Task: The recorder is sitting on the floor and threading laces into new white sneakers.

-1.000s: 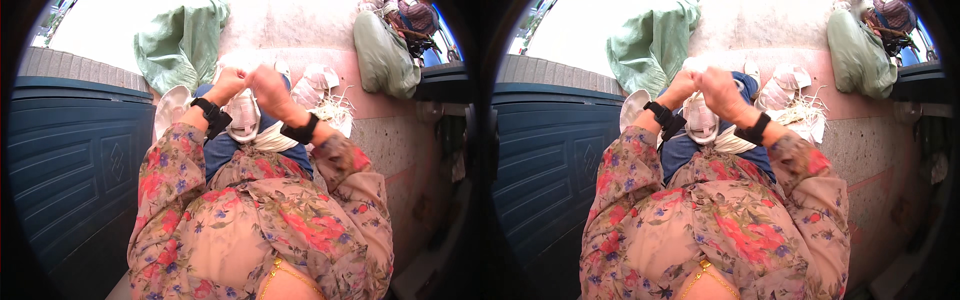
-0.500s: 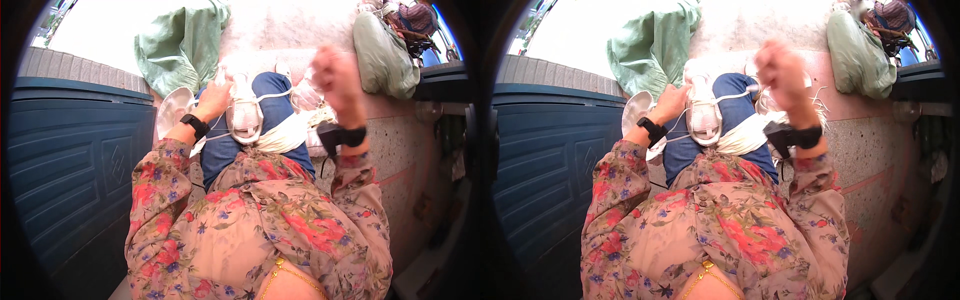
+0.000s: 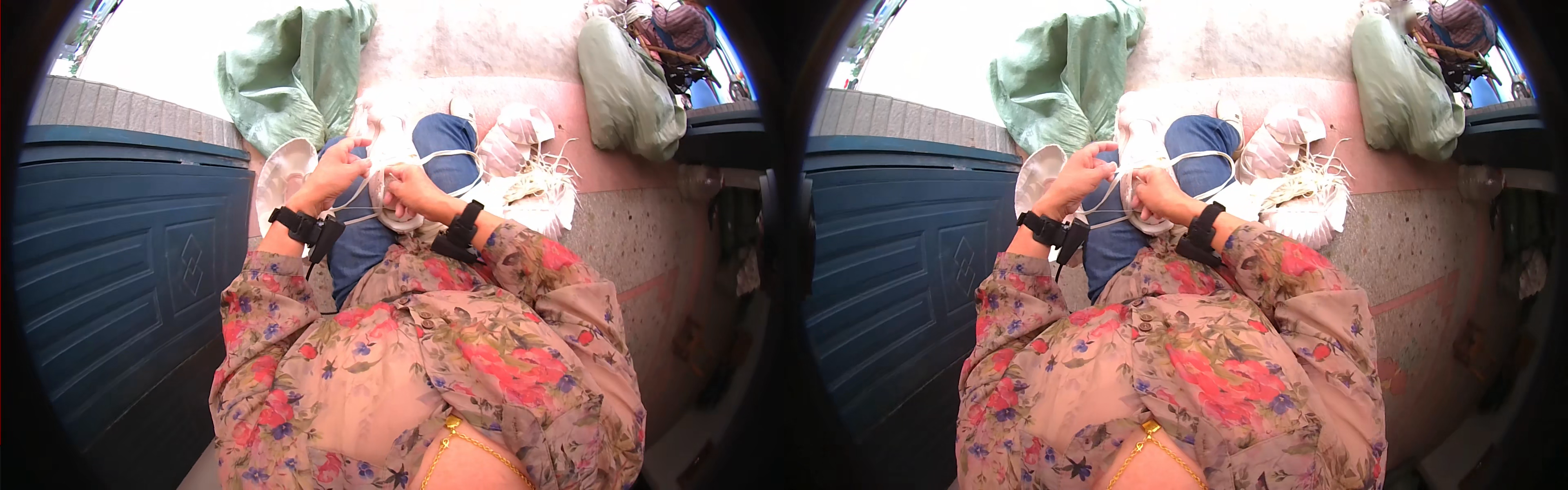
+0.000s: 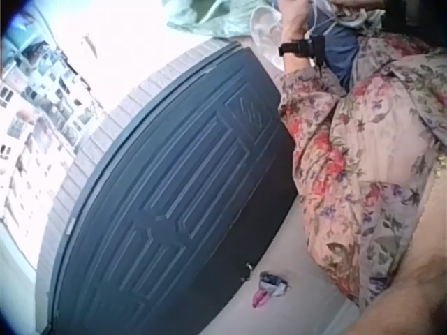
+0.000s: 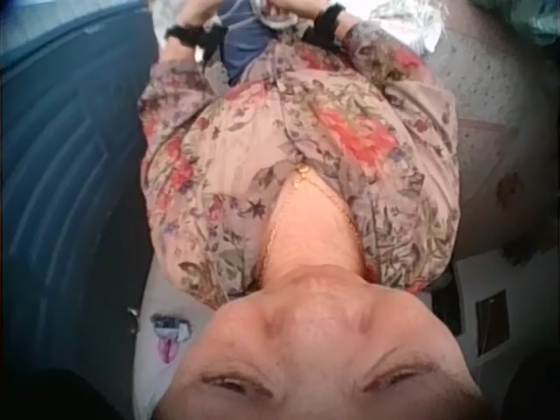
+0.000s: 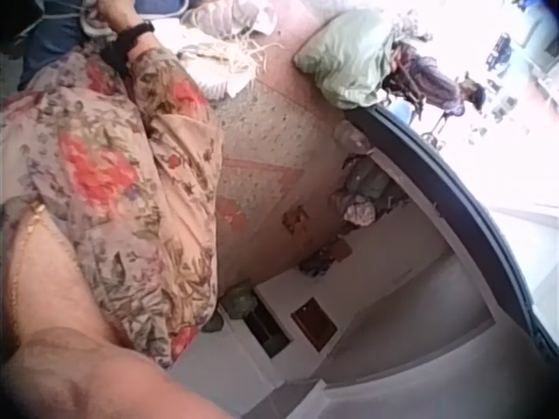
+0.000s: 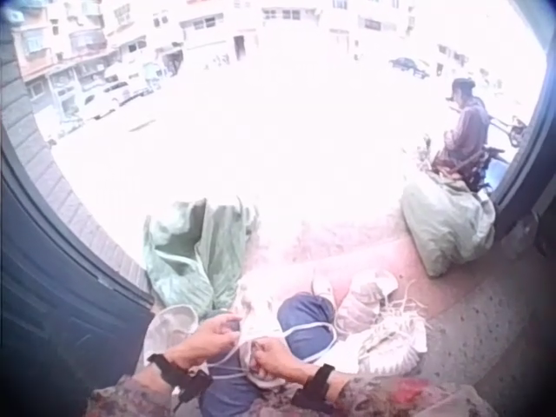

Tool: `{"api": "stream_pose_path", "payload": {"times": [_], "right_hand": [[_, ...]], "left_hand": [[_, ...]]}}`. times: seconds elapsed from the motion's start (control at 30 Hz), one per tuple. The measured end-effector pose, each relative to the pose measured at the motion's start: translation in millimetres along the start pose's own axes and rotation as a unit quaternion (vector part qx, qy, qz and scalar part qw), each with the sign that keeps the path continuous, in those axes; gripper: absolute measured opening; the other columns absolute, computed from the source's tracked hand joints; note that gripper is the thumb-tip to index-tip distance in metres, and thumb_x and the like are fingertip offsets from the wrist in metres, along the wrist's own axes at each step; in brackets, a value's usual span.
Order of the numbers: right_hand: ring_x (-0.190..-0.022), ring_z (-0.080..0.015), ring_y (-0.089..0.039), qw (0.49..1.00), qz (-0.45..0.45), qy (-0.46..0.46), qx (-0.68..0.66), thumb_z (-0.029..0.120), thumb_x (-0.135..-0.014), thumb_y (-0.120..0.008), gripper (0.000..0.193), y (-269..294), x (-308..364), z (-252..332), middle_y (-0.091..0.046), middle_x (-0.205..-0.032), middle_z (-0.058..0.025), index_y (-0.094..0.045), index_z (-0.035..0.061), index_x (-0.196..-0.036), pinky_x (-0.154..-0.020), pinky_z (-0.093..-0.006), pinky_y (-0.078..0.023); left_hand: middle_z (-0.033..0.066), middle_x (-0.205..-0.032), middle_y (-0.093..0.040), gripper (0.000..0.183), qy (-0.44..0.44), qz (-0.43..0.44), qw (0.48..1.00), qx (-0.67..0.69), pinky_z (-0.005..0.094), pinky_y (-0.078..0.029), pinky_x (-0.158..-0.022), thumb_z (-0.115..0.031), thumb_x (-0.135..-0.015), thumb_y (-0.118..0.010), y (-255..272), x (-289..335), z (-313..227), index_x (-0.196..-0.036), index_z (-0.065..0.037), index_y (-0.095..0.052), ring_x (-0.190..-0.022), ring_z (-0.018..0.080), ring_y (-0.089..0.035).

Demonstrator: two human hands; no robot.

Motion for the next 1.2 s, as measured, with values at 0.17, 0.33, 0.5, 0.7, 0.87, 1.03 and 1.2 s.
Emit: {"api": "stream_pose_path", "payload": {"times": [0.17, 0.33, 0.5, 0.7, 0.87, 1.03, 1.2], "right_hand": [[-0.059, -0.0337, -0.061, 0.922, -0.085, 0.123, 0.358, 0.008, -0.081, -0.041, 0.023, -4, -13, 6, -0.061, -0.075, -0.0209, -0.057, -0.0052, -0.091, -0.051, -0.0406, -0.048], [-0.046, -0.0164, -0.049, 0.995, 0.023, -0.037, 0.085, 0.014, -0.084, -0.048, 0.011, 16, -8, 2, -0.051, -0.059, -0.0036, -0.054, 0.0038, -0.082, -0.041, -0.0296, -0.038], [-0.044, -0.0049, -0.024, 0.897, 0.107, 0.205, -0.377, 0.014, -0.089, -0.041, 0.022, 121, 90, 79, -0.025, -0.051, 0.0072, -0.040, 0.0113, -0.067, -0.044, -0.0225, -0.024], [-0.035, -0.0020, -0.018, 0.689, 0.115, 0.482, -0.529, 0.008, -0.089, -0.035, 0.015, 213, 214, 122, -0.022, -0.046, 0.0073, -0.034, 0.0099, -0.074, -0.039, -0.0209, -0.017], [-0.034, -0.0013, -0.017, 0.642, 0.111, 0.548, -0.525, 0.007, -0.087, -0.037, 0.016, 221, 230, 104, -0.023, -0.045, 0.0077, -0.033, 0.0108, -0.072, -0.037, -0.0212, -0.013], [-0.035, -0.0015, -0.016, 0.636, 0.109, 0.558, -0.522, 0.008, -0.086, -0.039, 0.017, 222, 226, 97, -0.022, -0.045, 0.0080, -0.032, 0.0112, -0.071, -0.038, -0.0212, -0.014], [-0.037, -0.0026, -0.018, 0.704, 0.071, 0.519, -0.480, 0.011, -0.088, -0.038, 0.015, 220, 221, 102, -0.023, -0.047, 0.0065, -0.037, 0.0093, -0.074, -0.039, -0.0216, -0.016]], "left_hand": [[-0.0021, -0.068, -0.054, 0.039, 0.043, 0.016, 0.995, 0.087, 0.0145, -0.027, -0.042, -0.007, -0.080, -0.055, -5, 3, -11, -0.118, -0.004, -0.044, -0.050, 0.0006, -0.037], [-0.0022, -0.069, -0.053, 0.037, 0.061, 0.007, 0.993, 0.105, 0.0145, -0.027, -0.043, -0.006, -0.080, -0.053, -4, -2, -6, -0.117, -0.004, -0.045, -0.050, 0.0014, -0.037], [-0.0016, -0.070, -0.052, 0.035, 0.080, 0.008, 0.993, 0.088, 0.0150, -0.028, -0.046, -0.006, -0.082, -0.048, -6, -8, -6, -0.117, -0.003, -0.045, -0.054, 0.0016, -0.038], [0.0010, -0.075, -0.054, 0.032, 0.013, -0.018, 1.000, 0.002, 0.0227, -0.040, -0.063, -0.005, -0.082, -0.046, -13, -35, 27, -0.113, -0.001, -0.049, -0.068, 0.0088, -0.048], [0.0045, -0.073, -0.058, 0.020, -0.058, -0.033, 0.980, -0.189, 0.0245, -0.042, -0.064, -0.007, -0.081, -0.046, -23, -29, 6, -0.094, 0.001, -0.060, -0.069, 0.0101, -0.051], [0.0112, -0.070, -0.059, 0.017, -0.072, 0.055, 0.958, -0.274, 0.0274, -0.043, -0.062, -0.008, -0.079, -0.051, -37, -29, -1, -0.088, 0.000, -0.062, -0.065, 0.0160, -0.055], [0.0166, -0.071, -0.057, 0.018, -0.140, 0.161, 0.912, -0.350, 0.0323, -0.043, -0.062, -0.014, -0.079, -0.056, -47, -37, -10, -0.089, 0.000, -0.062, -0.066, 0.0256, -0.055]]}}
Point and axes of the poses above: each hand's wrist, its own x-axis away from the middle knuckle, its own y-axis out of the back of the hand, z = x × y, the point moved 4 cm from there along -x, towards the middle knuckle
